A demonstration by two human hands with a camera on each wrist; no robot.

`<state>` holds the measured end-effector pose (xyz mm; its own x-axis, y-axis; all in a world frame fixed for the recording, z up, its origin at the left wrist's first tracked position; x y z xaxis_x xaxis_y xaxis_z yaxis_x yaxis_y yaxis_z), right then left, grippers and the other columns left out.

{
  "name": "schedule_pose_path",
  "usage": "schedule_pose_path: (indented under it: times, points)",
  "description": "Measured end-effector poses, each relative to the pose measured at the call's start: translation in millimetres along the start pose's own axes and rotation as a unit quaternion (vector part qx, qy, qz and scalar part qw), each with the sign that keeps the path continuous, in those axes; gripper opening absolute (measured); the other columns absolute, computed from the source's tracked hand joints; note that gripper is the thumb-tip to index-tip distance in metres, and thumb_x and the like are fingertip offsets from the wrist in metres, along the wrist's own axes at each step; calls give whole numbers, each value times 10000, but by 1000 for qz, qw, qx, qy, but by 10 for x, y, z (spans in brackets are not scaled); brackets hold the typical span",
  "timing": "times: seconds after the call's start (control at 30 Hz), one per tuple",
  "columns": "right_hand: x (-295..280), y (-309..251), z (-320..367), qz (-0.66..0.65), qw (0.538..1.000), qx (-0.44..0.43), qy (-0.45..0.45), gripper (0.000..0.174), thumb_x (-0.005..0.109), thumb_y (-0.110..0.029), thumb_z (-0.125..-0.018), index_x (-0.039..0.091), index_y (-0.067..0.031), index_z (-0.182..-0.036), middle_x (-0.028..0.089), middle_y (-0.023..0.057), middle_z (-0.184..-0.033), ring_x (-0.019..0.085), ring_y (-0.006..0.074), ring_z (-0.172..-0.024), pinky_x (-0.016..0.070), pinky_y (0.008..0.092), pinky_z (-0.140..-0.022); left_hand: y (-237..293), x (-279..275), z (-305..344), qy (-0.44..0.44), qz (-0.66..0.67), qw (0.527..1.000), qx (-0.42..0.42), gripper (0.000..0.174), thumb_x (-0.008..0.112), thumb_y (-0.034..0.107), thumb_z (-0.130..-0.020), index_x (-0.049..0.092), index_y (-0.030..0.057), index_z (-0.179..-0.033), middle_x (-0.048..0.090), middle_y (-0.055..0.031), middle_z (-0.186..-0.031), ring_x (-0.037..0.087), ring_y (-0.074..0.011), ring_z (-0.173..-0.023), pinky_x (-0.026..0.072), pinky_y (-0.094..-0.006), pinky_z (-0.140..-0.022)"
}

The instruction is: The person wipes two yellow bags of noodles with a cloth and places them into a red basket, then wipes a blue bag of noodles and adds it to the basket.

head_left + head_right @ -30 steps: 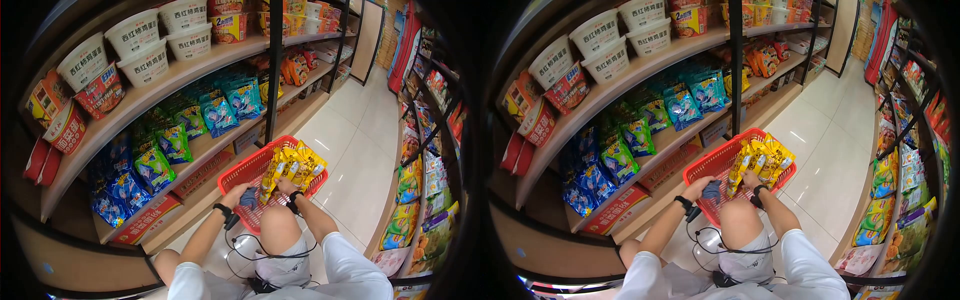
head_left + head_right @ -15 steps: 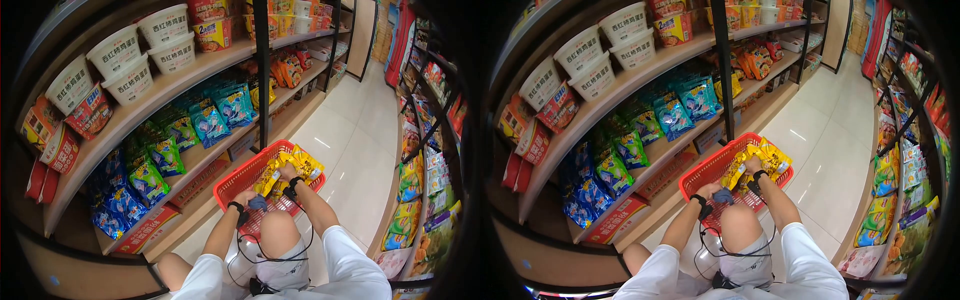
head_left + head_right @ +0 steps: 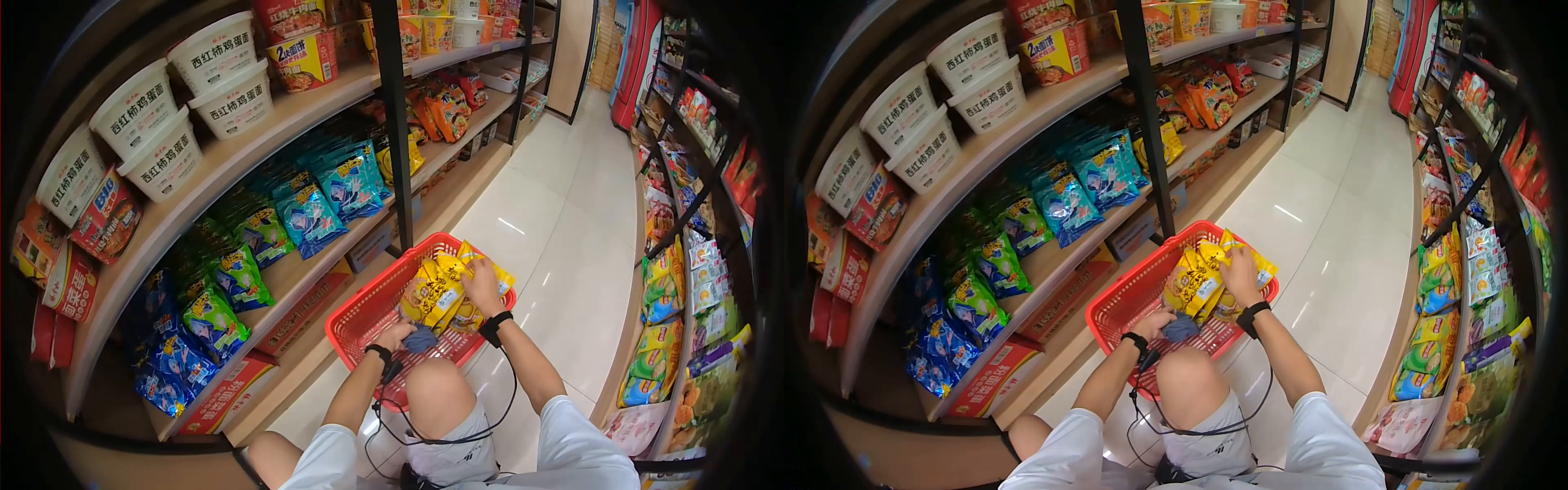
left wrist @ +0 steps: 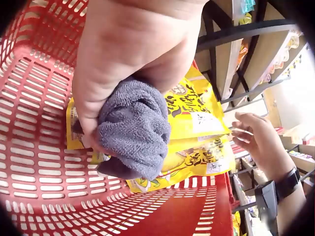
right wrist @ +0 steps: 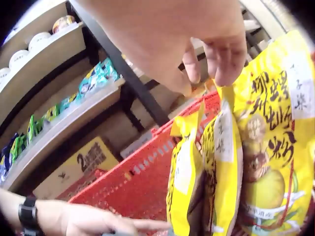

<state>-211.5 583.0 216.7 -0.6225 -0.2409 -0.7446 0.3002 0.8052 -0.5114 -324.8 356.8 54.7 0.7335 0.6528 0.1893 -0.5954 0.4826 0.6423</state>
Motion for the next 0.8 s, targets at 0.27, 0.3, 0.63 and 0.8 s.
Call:
schedule_pose_path:
  times: [0.27,0.3,0.63,0.8]
  points:
    - [-14,539,-416,97,968,38,-227,385,701,-153,-798,580,10,-1125,697,288,-982,680,449,-938,540,526,-856,-131,108,3,-71,138,987,-34,235,598,78,-909,627,19,-1135,713,-39,-930,711,-165,-764,611,-327,-677]
    - [15,532,-376,92,967,26,-238,361,687,-130,-797,597,2,-1120,697,279,-1017,674,450,-955,541,522,-860,-214,112,-74,-76,160,984,-27,239,595,56,-894,612,26,-1130,712,-55,-928,715,-188,-754,616,-360,-668]
    - [237,246,-484,-144,929,102,-325,588,614,-187,-981,399,20,-1487,515,235,-1459,487,324,-1369,383,389,-1123,-177,199,15,-113,373,921,-27,502,725,385,-906,551,65,-1252,686,-105,-1010,693,-267,-947,582,-461,-816]
    - [413,211,-407,-214,946,58,-237,499,612,-160,-981,446,32,-1411,575,224,-1385,518,360,-1331,389,408,-1108,-204,203,134,-84,333,939,2,723,662,707,-835,582,98,-1215,668,-102,-1039,640,-241,-959,557,-434,-810]
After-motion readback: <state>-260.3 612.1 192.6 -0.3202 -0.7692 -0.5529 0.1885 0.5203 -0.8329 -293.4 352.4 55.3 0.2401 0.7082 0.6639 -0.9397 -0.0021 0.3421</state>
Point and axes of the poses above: each hand's wrist, its own z-axis away from the middle knuckle, its own x-axis out of the palm, y = z × x, the point moved 1 cm from there along -z, towards the middle knuckle
